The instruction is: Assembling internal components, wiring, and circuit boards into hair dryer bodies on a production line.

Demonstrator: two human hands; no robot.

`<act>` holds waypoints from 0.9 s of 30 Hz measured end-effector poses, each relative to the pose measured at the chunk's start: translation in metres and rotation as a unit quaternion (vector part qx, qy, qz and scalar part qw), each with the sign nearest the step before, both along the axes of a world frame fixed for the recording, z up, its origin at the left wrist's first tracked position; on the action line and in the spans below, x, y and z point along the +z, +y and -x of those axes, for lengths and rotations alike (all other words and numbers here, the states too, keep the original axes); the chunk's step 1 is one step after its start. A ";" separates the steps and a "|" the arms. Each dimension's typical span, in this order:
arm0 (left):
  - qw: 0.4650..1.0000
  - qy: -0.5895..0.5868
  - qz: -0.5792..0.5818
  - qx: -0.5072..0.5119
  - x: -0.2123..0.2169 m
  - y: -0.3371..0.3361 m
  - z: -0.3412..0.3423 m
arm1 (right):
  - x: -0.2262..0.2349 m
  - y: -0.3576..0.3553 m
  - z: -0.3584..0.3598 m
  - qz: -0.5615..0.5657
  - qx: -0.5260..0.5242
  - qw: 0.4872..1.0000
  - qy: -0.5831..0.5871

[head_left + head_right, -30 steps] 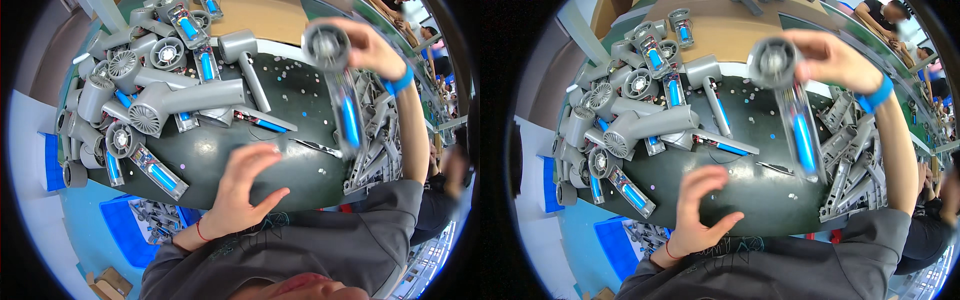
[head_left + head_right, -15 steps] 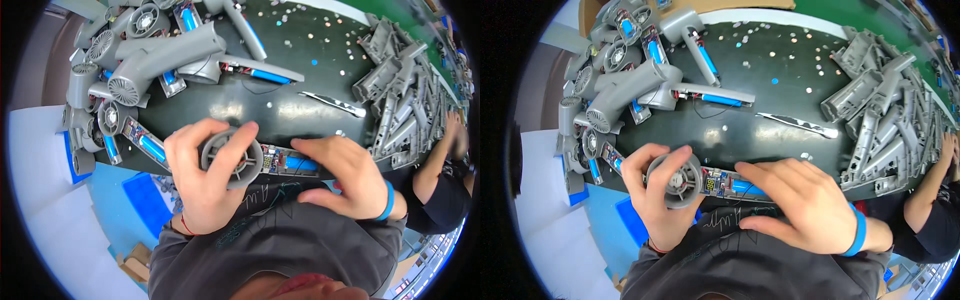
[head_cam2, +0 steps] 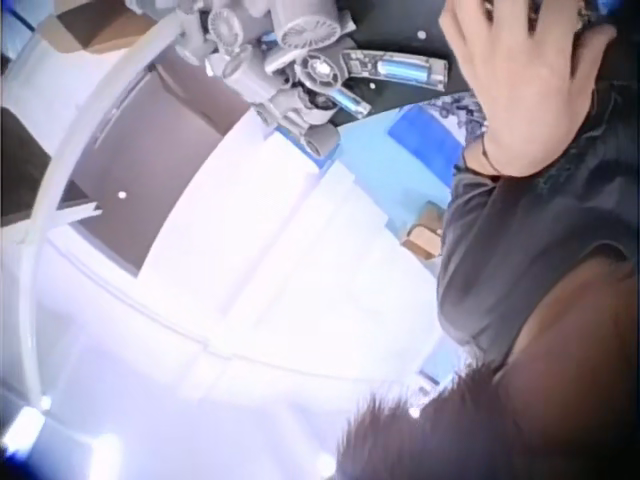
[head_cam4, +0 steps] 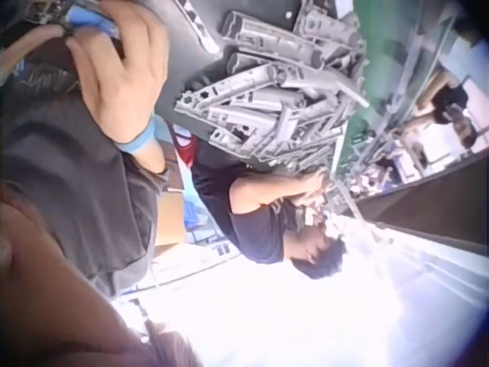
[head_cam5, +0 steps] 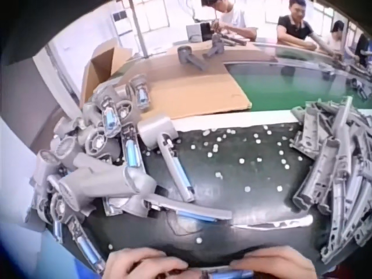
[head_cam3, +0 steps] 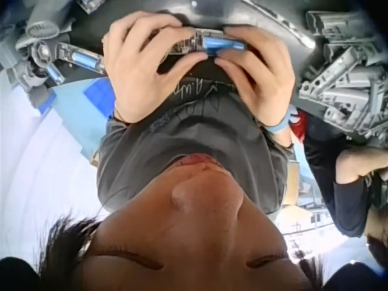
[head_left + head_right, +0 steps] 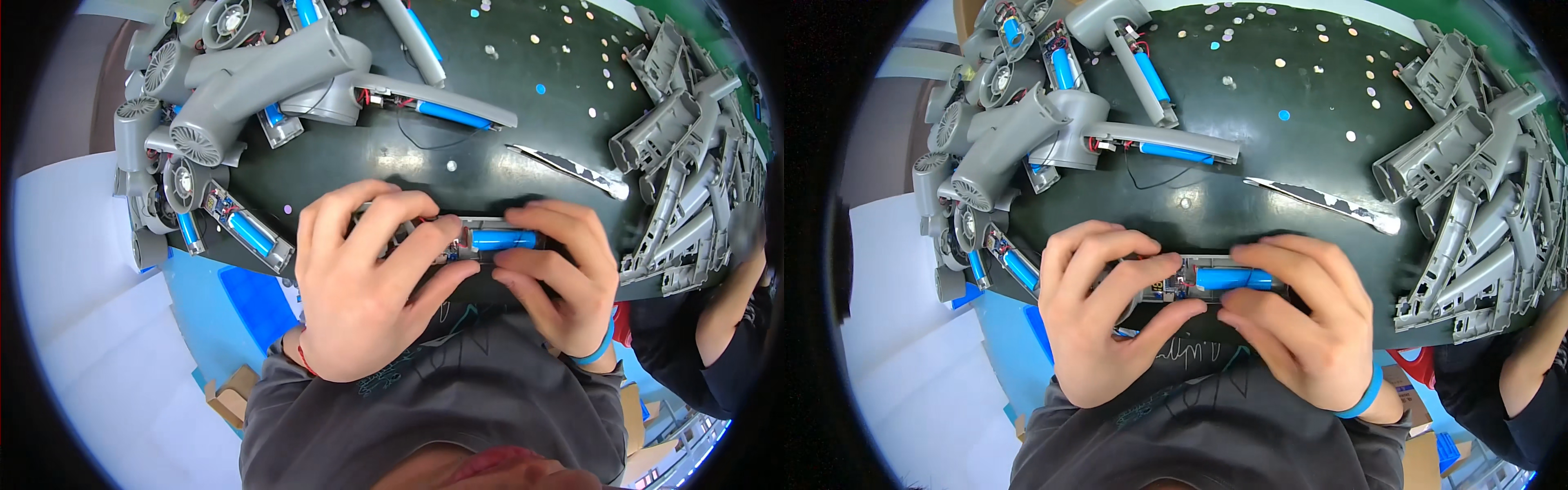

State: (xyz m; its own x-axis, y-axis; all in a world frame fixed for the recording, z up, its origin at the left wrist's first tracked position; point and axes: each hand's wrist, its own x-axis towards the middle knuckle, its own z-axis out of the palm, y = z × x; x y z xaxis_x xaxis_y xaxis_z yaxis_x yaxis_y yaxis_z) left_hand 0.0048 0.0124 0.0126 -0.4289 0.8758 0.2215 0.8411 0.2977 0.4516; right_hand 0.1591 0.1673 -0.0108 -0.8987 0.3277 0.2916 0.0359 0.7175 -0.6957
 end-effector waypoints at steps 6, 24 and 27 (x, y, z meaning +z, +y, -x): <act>0.999 0.022 0.033 -0.004 0.005 0.006 0.002 | 0.007 -0.002 -0.004 -0.050 -0.081 0.994 -0.056; 0.998 0.054 0.018 -0.004 -0.001 0.017 -0.008 | 0.008 -0.005 -0.017 0.100 -0.154 0.979 -0.091; 0.998 0.056 0.016 -0.005 -0.004 0.017 -0.009 | 0.012 -0.002 -0.014 0.090 -0.146 0.979 -0.108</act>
State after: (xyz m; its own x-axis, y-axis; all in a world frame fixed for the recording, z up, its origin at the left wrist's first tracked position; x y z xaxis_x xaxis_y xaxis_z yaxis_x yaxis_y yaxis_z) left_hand 0.0136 0.0295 0.0088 -0.3942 0.8871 0.2399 0.8888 0.3017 0.3449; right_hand 0.1733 0.1649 0.0008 -0.7933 0.6085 0.0199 0.3807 0.5213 -0.7637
